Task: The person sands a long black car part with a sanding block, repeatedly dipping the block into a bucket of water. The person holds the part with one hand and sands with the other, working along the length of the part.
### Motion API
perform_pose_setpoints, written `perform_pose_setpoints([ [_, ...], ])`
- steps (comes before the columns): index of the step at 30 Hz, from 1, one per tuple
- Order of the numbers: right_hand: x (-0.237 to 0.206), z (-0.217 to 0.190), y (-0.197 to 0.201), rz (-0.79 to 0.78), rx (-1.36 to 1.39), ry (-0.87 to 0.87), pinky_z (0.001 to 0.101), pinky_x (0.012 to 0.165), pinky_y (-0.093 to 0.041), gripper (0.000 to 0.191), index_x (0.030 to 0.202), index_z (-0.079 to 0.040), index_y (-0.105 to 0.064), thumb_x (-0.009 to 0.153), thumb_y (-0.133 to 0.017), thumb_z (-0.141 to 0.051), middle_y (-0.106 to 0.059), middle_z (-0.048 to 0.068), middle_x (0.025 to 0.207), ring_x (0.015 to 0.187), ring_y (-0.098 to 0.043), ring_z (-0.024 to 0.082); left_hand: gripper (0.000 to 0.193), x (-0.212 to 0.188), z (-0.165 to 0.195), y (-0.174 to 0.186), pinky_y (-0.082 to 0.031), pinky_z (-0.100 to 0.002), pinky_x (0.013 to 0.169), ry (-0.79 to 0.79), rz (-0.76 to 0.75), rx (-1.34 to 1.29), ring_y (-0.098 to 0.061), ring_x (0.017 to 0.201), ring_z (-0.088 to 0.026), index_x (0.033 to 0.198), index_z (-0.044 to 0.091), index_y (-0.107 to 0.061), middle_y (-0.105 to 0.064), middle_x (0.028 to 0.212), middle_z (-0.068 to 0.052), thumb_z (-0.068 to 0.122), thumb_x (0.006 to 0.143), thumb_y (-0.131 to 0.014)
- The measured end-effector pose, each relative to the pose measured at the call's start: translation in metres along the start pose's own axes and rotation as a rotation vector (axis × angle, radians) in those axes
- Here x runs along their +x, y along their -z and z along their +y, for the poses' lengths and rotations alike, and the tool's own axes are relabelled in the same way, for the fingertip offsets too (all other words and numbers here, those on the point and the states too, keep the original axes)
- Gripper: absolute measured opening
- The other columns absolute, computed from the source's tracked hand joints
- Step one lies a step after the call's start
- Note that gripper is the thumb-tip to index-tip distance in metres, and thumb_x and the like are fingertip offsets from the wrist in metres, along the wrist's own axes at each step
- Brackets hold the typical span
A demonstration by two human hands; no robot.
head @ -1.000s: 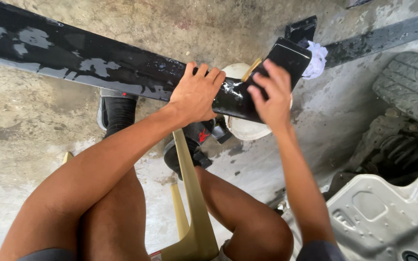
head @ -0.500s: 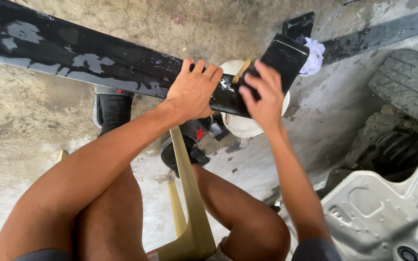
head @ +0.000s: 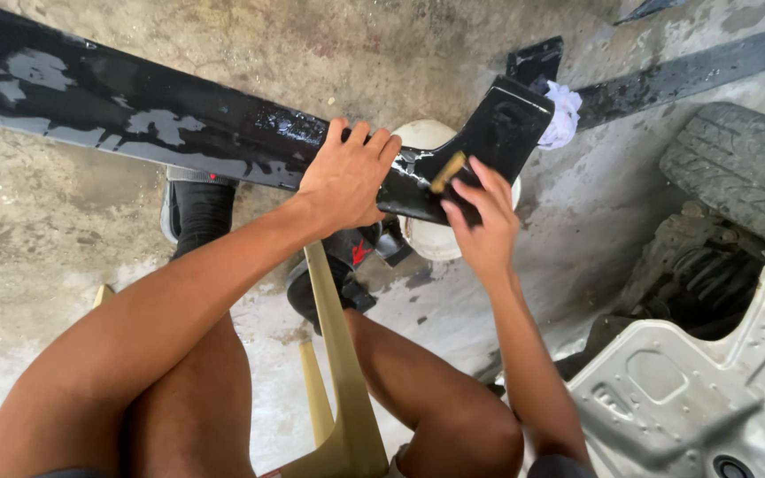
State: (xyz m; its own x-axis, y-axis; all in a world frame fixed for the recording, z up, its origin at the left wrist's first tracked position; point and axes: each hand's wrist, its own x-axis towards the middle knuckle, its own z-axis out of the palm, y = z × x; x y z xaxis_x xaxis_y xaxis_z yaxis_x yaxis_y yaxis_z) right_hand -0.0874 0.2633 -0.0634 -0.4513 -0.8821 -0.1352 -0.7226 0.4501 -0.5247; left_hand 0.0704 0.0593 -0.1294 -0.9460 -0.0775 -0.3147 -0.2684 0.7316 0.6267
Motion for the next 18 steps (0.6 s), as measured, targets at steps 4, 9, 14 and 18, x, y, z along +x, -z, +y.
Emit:
perform_pose_setpoints([
  [4, 0.039, 0.033, 0.004, 0.045, -0.059, 0.047, 0.0438, 0.114, -0.047, 0.031, 0.116, 0.0, -0.071, 0.089, -0.085, -0.002, -0.06, 0.02, 0.145, 0.133, -0.058, 0.039, 0.1, -0.008, 0.008, -0.001, -0.033, -0.05, 0.102, -0.004, 0.068, 0.028, -0.052, 0.116, -0.03, 0.139, 0.003, -0.051, -0.058, 0.122, -0.01, 0.059, 0.063, -0.084],
  [9, 0.005, 0.029, 0.046, 0.082, -0.107, -0.093, 0.0434, 0.113, -0.047, 0.029, 0.116, 0.002, -0.071, 0.09, -0.083, -0.002, -0.061, 0.022, 0.144, 0.132, -0.059, 0.038, 0.103, -0.004, 0.006, 0.006, -0.033, -0.05, 0.103, 0.01, 0.003, -0.031, -0.052, 0.117, -0.032, 0.136, 0.001, -0.051, -0.058, 0.121, -0.012, 0.065, 0.063, -0.084],
  [14, -0.033, -0.011, 0.015, -0.039, 0.007, -0.094, 0.0431, 0.113, -0.048, 0.03, 0.114, -0.001, -0.073, 0.085, -0.083, -0.001, -0.063, 0.019, 0.142, 0.131, -0.062, 0.036, 0.1, -0.003, 0.0, -0.002, -0.034, -0.05, 0.102, 0.002, 0.004, -0.009, -0.052, 0.117, -0.031, 0.137, 0.002, -0.052, -0.059, 0.122, -0.012, 0.061, 0.064, -0.085],
  [18, 0.002, -0.011, -0.031, -0.151, 0.049, 0.045, 0.0419, 0.111, -0.049, 0.033, 0.114, -0.003, -0.073, 0.084, -0.086, -0.004, -0.062, 0.016, 0.142, 0.13, -0.06, 0.037, 0.102, -0.011, 0.0, -0.013, -0.034, -0.051, 0.102, 0.004, 0.03, -0.011, -0.052, 0.118, -0.032, 0.138, 0.002, -0.051, -0.059, 0.122, -0.012, 0.059, 0.061, -0.086],
])
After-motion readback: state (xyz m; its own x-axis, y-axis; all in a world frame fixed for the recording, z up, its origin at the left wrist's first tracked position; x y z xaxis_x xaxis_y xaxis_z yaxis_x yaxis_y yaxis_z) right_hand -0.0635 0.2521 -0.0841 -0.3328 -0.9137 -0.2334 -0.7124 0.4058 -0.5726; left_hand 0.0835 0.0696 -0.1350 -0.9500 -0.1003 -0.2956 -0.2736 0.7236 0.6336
